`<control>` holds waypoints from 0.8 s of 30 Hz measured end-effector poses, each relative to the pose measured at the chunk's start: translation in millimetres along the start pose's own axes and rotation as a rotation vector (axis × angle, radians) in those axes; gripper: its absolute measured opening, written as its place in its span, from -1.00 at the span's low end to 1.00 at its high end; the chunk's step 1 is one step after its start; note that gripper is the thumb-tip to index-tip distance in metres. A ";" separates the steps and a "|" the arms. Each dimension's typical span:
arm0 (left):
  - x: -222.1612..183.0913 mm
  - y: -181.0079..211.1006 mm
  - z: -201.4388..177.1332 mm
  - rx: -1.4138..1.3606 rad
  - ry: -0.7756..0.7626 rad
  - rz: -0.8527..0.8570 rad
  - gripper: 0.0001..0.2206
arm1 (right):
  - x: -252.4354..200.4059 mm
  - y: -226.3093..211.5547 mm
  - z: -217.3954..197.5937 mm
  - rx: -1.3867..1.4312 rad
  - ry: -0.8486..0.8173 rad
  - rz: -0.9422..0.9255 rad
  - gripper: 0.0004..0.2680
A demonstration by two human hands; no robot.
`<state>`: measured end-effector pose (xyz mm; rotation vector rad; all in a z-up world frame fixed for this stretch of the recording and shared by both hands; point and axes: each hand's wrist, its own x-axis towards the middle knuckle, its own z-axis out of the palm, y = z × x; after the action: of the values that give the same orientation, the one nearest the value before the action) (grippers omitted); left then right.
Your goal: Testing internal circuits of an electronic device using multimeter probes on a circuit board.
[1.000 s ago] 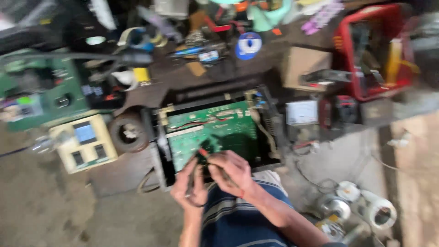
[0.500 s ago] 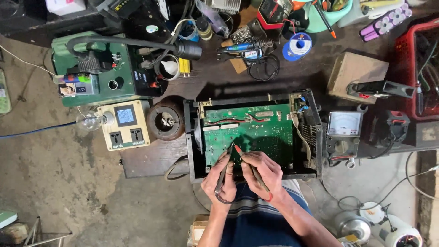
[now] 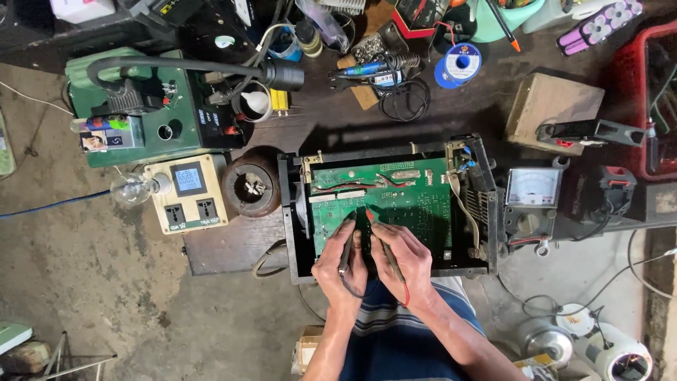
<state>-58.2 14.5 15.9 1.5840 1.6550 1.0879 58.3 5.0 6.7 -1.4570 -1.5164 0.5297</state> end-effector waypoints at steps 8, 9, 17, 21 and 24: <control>1.6 4.7 3.1 0.001 0.030 -0.007 -0.79 | -0.8 1.9 1.8 0.004 -0.026 -0.002 -0.85; 1.5 4.5 3.0 0.014 0.031 0.005 -0.79 | -0.4 1.6 1.9 0.003 -0.024 -0.012 -0.85; 5.3 2.2 9.0 0.070 0.107 0.034 -0.72 | 10.5 -4.6 3.9 0.041 0.071 -0.006 -0.90; 6.1 3.8 9.2 0.074 0.107 0.037 -0.72 | 9.1 -3.5 4.1 0.028 0.066 -0.006 -0.90; 5.3 0.9 10.4 0.098 0.111 0.037 -0.72 | 8.0 -3.1 5.1 0.040 0.069 0.011 -0.89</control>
<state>-49.5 21.3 12.2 1.6489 1.7829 1.1477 53.4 13.4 9.5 -1.4399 -1.4368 0.5083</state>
